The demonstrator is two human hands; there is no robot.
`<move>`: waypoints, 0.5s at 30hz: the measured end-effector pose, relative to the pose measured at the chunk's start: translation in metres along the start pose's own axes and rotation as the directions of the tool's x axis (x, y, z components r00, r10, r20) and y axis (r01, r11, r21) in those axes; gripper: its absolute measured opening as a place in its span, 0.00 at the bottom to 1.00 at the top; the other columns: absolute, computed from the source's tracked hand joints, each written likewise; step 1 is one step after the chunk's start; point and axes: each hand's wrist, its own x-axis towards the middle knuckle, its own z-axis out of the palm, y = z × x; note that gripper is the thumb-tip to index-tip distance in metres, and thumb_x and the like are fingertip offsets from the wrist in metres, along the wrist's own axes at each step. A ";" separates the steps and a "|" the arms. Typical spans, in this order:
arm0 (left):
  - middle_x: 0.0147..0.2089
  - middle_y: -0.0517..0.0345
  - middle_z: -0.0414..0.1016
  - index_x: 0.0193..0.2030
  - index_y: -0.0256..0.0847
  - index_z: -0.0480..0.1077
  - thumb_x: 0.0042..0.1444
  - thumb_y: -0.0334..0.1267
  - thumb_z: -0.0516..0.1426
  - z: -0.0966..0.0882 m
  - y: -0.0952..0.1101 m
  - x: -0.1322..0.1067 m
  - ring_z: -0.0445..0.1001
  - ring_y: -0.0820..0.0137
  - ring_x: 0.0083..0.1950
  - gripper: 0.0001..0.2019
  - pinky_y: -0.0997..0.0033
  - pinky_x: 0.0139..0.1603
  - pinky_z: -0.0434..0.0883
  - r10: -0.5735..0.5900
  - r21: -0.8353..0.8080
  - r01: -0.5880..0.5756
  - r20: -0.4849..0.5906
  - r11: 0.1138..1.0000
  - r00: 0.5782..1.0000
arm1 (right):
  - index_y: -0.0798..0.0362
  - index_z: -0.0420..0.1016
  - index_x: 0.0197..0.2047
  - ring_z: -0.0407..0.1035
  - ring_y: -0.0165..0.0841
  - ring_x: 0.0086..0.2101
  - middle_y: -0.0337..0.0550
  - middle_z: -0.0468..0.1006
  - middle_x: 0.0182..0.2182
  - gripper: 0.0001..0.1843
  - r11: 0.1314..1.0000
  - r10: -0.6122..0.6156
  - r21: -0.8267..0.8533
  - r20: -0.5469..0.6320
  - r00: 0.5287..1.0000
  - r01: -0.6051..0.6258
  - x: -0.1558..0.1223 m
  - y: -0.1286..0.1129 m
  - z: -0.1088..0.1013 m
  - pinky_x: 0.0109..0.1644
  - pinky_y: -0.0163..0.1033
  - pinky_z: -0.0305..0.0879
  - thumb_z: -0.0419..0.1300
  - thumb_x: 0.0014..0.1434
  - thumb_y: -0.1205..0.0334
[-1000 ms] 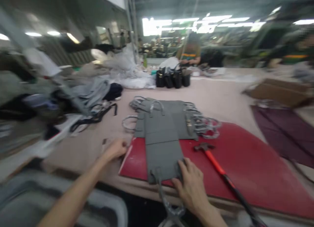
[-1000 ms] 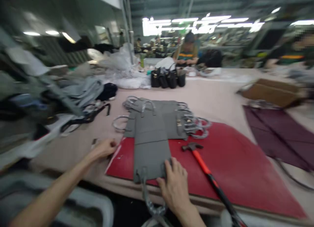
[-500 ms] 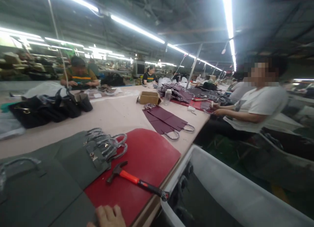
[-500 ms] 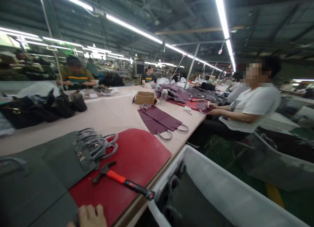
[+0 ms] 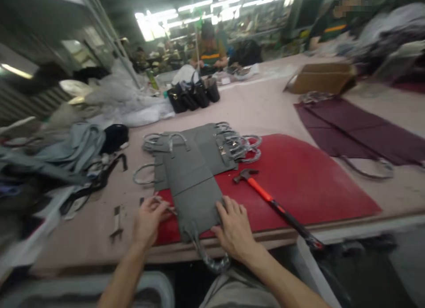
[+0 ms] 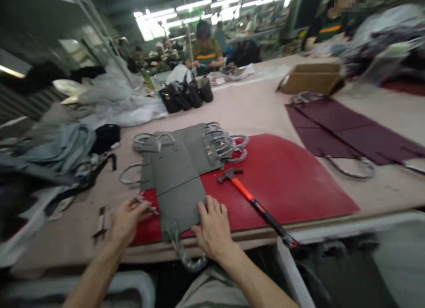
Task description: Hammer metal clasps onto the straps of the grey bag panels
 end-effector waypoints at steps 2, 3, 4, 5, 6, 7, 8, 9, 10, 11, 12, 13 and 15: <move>0.30 0.63 0.74 0.41 0.37 0.68 0.43 0.47 0.71 -0.004 -0.006 -0.018 0.79 0.68 0.29 0.24 0.70 0.30 0.77 -0.072 -0.090 0.076 0.055 0.993 0.996 | 0.55 0.64 0.64 0.56 0.52 0.62 0.61 0.60 0.66 0.30 0.999 -0.045 -0.026 -0.045 0.998 0.044 0.003 0.002 0.007 0.63 0.58 0.51 0.60 0.61 0.55; 0.29 0.64 0.74 0.40 0.38 0.68 0.41 0.47 0.71 0.003 -0.009 -0.025 0.79 0.68 0.29 0.25 0.72 0.29 0.76 -0.085 -0.130 0.099 0.105 0.987 0.991 | 0.55 0.65 0.64 0.56 0.52 0.61 0.62 0.60 0.66 0.30 0.998 -0.063 -0.037 -0.066 0.996 0.060 0.004 0.002 0.010 0.62 0.57 0.52 0.60 0.61 0.55; 0.30 0.63 0.75 0.41 0.38 0.68 0.41 0.47 0.71 0.013 -0.012 -0.031 0.80 0.68 0.30 0.25 0.74 0.29 0.76 -0.081 -0.157 0.104 0.146 0.982 0.986 | 0.56 0.65 0.64 0.57 0.52 0.61 0.62 0.61 0.66 0.30 0.996 -0.076 -0.047 -0.082 0.994 0.072 0.003 0.003 0.011 0.62 0.56 0.52 0.60 0.61 0.55; 0.31 0.61 0.75 0.40 0.38 0.68 0.42 0.47 0.70 0.024 -0.014 -0.036 0.80 0.68 0.31 0.24 0.74 0.30 0.76 -0.070 -0.159 0.098 0.172 0.982 0.983 | 0.56 0.65 0.64 0.57 0.52 0.60 0.62 0.61 0.66 0.30 0.995 -0.086 -0.058 -0.090 0.992 0.081 0.003 0.003 0.012 0.61 0.55 0.53 0.60 0.61 0.55; 0.31 0.60 0.76 0.40 0.37 0.68 0.44 0.47 0.69 0.033 -0.016 -0.039 0.81 0.68 0.32 0.22 0.75 0.31 0.75 -0.054 -0.150 0.083 0.187 0.985 0.981 | 0.56 0.65 0.63 0.58 0.52 0.60 0.62 0.61 0.65 0.30 0.994 -0.089 -0.069 -0.093 0.992 0.083 0.002 0.003 0.012 0.61 0.55 0.53 0.60 0.61 0.54; 0.32 0.58 0.77 0.39 0.37 0.68 0.46 0.47 0.68 0.040 -0.017 -0.042 0.81 0.68 0.33 0.21 0.75 0.32 0.76 -0.037 -0.137 0.065 0.198 0.988 0.980 | 0.57 0.65 0.63 0.58 0.52 0.60 0.62 0.62 0.65 0.30 0.993 -0.090 -0.078 -0.092 0.992 0.083 0.002 0.003 0.011 0.61 0.55 0.53 0.60 0.61 0.54; 0.33 0.57 0.77 0.39 0.37 0.68 0.48 0.48 0.67 0.045 -0.018 -0.045 0.81 0.68 0.34 0.19 0.74 0.33 0.76 -0.017 -0.125 0.043 0.203 0.991 0.979 | 0.57 0.66 0.63 0.58 0.52 0.60 0.62 0.62 0.65 0.29 0.993 -0.091 -0.085 -0.090 0.992 0.083 0.002 0.003 0.011 0.60 0.55 0.53 0.59 0.61 0.55; 0.34 0.56 0.78 0.38 0.37 0.68 0.50 0.48 0.66 0.048 -0.019 -0.046 0.81 0.68 0.34 0.18 0.73 0.35 0.77 0.005 -0.114 0.019 0.205 0.993 0.979 | 0.57 0.65 0.63 0.58 0.52 0.60 0.62 0.62 0.65 0.29 0.992 -0.093 -0.090 -0.089 0.992 0.085 0.002 0.003 0.010 0.60 0.55 0.53 0.59 0.61 0.55; 0.35 0.56 0.78 0.39 0.38 0.68 0.51 0.48 0.65 0.048 -0.020 -0.046 0.81 0.68 0.35 0.17 0.72 0.36 0.77 0.024 -0.104 -0.002 0.205 0.995 0.978 | 0.57 0.65 0.63 0.58 0.52 0.60 0.62 0.62 0.65 0.29 0.992 -0.095 -0.092 -0.088 0.992 0.087 0.003 0.003 0.010 0.60 0.56 0.53 0.59 0.62 0.55; 0.36 0.55 0.78 0.39 0.38 0.68 0.53 0.48 0.64 0.047 -0.021 -0.046 0.81 0.68 0.36 0.17 0.72 0.36 0.77 0.037 -0.095 -0.018 0.201 0.995 0.979 | 0.57 0.65 0.63 0.58 0.52 0.60 0.62 0.62 0.65 0.29 0.992 -0.098 -0.093 -0.089 0.991 0.090 0.003 0.003 0.010 0.60 0.56 0.54 0.59 0.62 0.55; 0.36 0.55 0.79 0.40 0.38 0.68 0.54 0.48 0.63 0.046 -0.021 -0.046 0.82 0.68 0.36 0.16 0.72 0.37 0.77 0.044 -0.090 -0.026 0.195 0.996 0.980 | 0.57 0.65 0.63 0.58 0.53 0.60 0.63 0.62 0.65 0.29 0.991 -0.101 -0.092 -0.091 0.991 0.093 0.004 0.003 0.010 0.60 0.56 0.54 0.59 0.62 0.55; 0.36 0.55 0.79 0.40 0.38 0.67 0.54 0.48 0.63 0.044 -0.022 -0.045 0.82 0.68 0.36 0.16 0.72 0.37 0.77 0.046 -0.091 -0.030 0.188 0.995 0.981 | 0.57 0.66 0.63 0.58 0.53 0.60 0.63 0.62 0.65 0.29 0.991 -0.103 -0.090 -0.091 0.991 0.094 0.004 0.003 0.010 0.60 0.55 0.54 0.59 0.62 0.54; 0.36 0.55 0.79 0.41 0.39 0.67 0.55 0.49 0.63 0.042 -0.024 -0.044 0.82 0.68 0.36 0.17 0.72 0.36 0.77 0.041 -0.102 -0.023 0.180 0.995 0.983 | 0.57 0.66 0.63 0.58 0.52 0.60 0.63 0.62 0.65 0.29 0.992 -0.100 -0.087 -0.089 0.991 0.092 0.004 0.004 0.010 0.60 0.55 0.53 0.59 0.62 0.54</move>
